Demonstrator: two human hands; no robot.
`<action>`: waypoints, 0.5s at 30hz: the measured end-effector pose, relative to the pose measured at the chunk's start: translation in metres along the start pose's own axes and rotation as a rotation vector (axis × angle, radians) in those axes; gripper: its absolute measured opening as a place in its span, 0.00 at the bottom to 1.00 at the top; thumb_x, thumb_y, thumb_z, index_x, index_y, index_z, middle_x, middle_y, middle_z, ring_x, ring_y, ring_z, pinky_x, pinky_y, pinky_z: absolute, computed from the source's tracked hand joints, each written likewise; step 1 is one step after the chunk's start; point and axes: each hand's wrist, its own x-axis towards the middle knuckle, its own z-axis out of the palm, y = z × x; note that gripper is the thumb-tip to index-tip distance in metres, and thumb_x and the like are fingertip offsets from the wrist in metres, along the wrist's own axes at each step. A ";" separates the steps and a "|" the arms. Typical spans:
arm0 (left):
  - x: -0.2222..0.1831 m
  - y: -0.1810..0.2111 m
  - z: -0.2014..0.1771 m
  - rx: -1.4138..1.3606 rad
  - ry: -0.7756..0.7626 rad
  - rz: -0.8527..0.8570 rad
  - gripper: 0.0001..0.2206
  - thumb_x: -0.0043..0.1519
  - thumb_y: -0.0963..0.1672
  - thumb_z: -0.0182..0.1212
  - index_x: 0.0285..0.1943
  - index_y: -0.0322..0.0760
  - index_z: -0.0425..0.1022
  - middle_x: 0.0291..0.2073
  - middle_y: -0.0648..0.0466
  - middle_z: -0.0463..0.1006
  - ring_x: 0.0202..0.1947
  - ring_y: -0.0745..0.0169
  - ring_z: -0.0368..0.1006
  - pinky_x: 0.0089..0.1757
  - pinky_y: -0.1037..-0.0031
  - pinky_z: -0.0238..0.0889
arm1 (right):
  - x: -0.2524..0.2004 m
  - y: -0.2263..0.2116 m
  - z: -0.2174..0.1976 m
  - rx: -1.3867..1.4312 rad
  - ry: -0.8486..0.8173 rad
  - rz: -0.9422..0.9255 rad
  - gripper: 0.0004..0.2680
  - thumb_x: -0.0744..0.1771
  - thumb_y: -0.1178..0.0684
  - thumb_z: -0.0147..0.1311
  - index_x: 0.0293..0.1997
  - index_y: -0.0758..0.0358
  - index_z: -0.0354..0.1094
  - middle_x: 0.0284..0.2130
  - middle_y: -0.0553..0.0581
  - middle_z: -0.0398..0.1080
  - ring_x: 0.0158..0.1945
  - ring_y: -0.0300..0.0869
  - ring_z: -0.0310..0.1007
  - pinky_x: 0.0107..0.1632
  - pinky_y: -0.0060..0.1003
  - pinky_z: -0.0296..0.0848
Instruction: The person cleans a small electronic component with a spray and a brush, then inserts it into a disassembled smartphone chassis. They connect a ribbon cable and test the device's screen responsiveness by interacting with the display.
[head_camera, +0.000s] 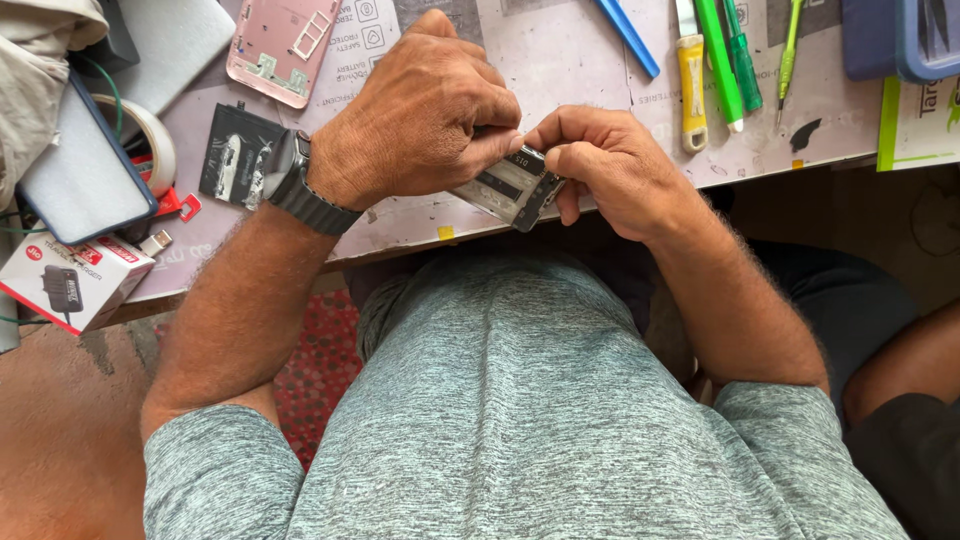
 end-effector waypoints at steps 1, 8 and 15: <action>-0.001 -0.001 0.001 0.002 -0.002 0.000 0.09 0.66 0.47 0.71 0.34 0.42 0.84 0.25 0.58 0.79 0.30 0.66 0.70 0.47 0.64 0.56 | 0.000 0.000 0.000 -0.015 0.002 0.000 0.10 0.67 0.61 0.45 0.50 0.73 0.70 0.31 0.58 0.74 0.23 0.32 0.70 0.26 0.26 0.73; -0.002 -0.004 0.003 0.013 0.015 0.021 0.09 0.68 0.48 0.69 0.36 0.43 0.85 0.28 0.60 0.81 0.30 0.69 0.70 0.49 0.63 0.56 | 0.000 0.003 -0.005 -0.079 -0.040 -0.046 0.11 0.67 0.60 0.46 0.53 0.74 0.69 0.33 0.60 0.75 0.26 0.33 0.74 0.29 0.27 0.77; 0.000 -0.005 0.003 0.041 -0.003 0.025 0.09 0.67 0.48 0.69 0.35 0.43 0.85 0.27 0.59 0.80 0.30 0.68 0.71 0.48 0.63 0.56 | -0.003 0.003 -0.007 -0.114 -0.091 -0.062 0.10 0.71 0.59 0.47 0.58 0.74 0.67 0.37 0.59 0.75 0.30 0.33 0.75 0.34 0.27 0.78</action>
